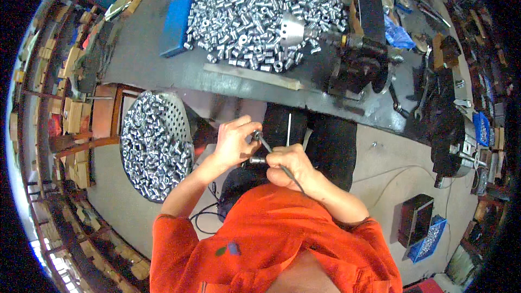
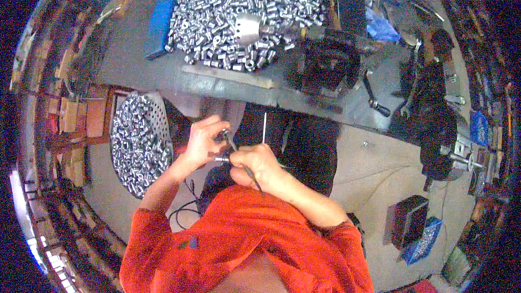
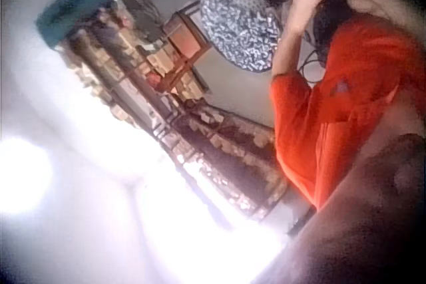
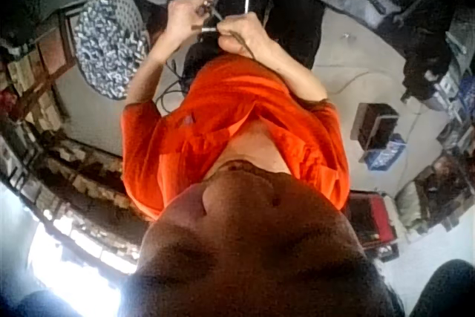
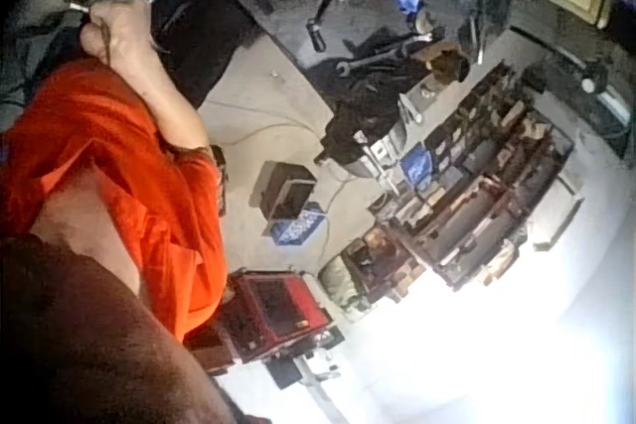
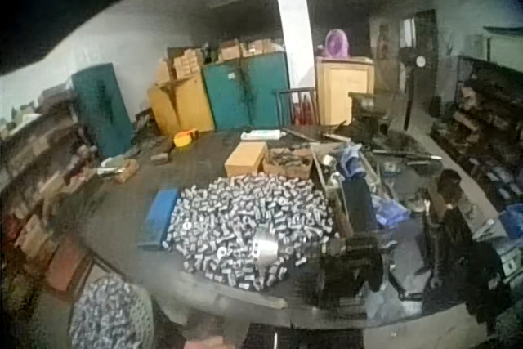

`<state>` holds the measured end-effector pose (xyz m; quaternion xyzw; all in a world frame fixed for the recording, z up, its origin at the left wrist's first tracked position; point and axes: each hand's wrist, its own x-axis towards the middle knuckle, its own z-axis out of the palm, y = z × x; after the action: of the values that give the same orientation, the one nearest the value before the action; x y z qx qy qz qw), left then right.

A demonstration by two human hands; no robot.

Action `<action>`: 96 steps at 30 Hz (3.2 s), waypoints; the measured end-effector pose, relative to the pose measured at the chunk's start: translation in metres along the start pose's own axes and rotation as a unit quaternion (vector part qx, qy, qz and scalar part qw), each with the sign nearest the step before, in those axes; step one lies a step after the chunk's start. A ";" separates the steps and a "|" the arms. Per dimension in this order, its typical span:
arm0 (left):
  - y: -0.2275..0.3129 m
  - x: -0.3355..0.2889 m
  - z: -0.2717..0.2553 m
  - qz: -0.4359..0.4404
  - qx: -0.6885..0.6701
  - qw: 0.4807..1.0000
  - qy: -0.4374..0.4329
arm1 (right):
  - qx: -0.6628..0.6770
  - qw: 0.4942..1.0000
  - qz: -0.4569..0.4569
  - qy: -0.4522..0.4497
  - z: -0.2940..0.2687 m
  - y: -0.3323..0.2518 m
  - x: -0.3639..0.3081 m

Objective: The person picks up small metal components from a bin, places them into a machine to process them, and then puts the finished items into a separate collection area.

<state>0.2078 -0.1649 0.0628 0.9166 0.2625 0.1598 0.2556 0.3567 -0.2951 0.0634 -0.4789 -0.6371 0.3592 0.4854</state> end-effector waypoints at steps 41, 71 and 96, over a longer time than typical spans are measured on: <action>-0.223 -0.078 -0.125 -0.347 0.266 0.889 0.133 | -0.037 0.994 -0.011 0.101 -0.007 0.001 -0.025; 0.019 -0.021 -0.017 -0.194 -0.438 0.866 -0.142 | -0.102 0.990 0.093 0.012 -0.006 -0.002 -0.006; -0.017 -0.006 -0.018 0.049 0.040 0.998 0.014 | 0.103 0.994 0.017 -0.006 -0.013 -0.026 -0.018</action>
<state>0.1887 -0.1490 0.0675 0.9353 0.2274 0.1748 0.2073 0.3638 -0.3194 0.0856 -0.4350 -0.5912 0.4345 0.5219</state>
